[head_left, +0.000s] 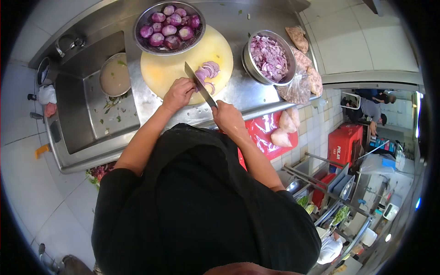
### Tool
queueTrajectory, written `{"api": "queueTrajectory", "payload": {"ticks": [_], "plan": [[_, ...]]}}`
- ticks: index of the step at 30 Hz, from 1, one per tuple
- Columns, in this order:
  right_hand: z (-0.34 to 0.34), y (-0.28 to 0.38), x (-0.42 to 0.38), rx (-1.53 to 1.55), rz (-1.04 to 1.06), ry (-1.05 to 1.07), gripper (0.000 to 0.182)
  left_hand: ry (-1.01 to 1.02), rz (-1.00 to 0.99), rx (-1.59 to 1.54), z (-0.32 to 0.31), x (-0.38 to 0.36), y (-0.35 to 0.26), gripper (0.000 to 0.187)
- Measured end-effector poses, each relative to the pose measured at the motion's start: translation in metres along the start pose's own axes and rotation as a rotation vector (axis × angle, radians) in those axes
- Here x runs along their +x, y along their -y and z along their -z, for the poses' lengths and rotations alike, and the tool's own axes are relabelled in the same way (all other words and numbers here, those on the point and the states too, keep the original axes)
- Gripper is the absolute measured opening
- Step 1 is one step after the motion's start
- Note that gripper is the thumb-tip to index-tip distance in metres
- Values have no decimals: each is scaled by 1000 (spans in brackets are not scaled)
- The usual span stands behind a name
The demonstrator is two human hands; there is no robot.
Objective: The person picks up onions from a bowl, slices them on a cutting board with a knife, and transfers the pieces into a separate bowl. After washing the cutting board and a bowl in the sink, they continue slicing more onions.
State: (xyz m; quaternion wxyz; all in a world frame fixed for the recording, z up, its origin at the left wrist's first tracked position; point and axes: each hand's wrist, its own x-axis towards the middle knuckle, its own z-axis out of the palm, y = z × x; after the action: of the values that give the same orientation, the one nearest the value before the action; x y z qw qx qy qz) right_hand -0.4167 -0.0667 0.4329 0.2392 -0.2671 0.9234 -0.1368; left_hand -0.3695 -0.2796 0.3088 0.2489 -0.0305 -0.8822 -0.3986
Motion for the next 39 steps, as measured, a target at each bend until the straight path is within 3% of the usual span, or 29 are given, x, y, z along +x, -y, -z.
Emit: {"api": "queueTrajectory", "payload": {"ticks": [11, 18, 21, 24, 25, 26, 29, 32, 35, 39], "plan": [[-6, -6, -4, 20, -19, 32, 28, -69, -16, 22, 0, -3, -2, 13], [5, -11, 16, 142, -38, 17, 35, 42, -44, 88, -1, -1, 1, 8], [8, -25, 12, 217, -31, -30, 38, -13, -52, 50, 28, 23, -13, 6], [5, -28, 5, 241, -22, -6, 38, -301, -86, 132, 80, 77, 1, 5], [3, -26, 3, 226, -29, 38, 37, -317, 102, 173, 93, 95, 8, 4], [2, -23, 2, 209, -35, 81, 37, -217, 237, 272, 109, 112, 14, 10], [3, -17, -1, 230, -68, 158, 36, 143, 376, 793, 123, 135, 63, 26], [0, -25, 1, 218, -83, 128, 39, 372, 538, 772, 118, 155, 80, 21], [2, -29, 4, 262, -129, 113, 39, 356, 462, 797, 112, 154, 101, 23], [0, -28, 5, 218, -103, 113, 38, 509, 470, 828, 122, 160, 88, 40]]}}
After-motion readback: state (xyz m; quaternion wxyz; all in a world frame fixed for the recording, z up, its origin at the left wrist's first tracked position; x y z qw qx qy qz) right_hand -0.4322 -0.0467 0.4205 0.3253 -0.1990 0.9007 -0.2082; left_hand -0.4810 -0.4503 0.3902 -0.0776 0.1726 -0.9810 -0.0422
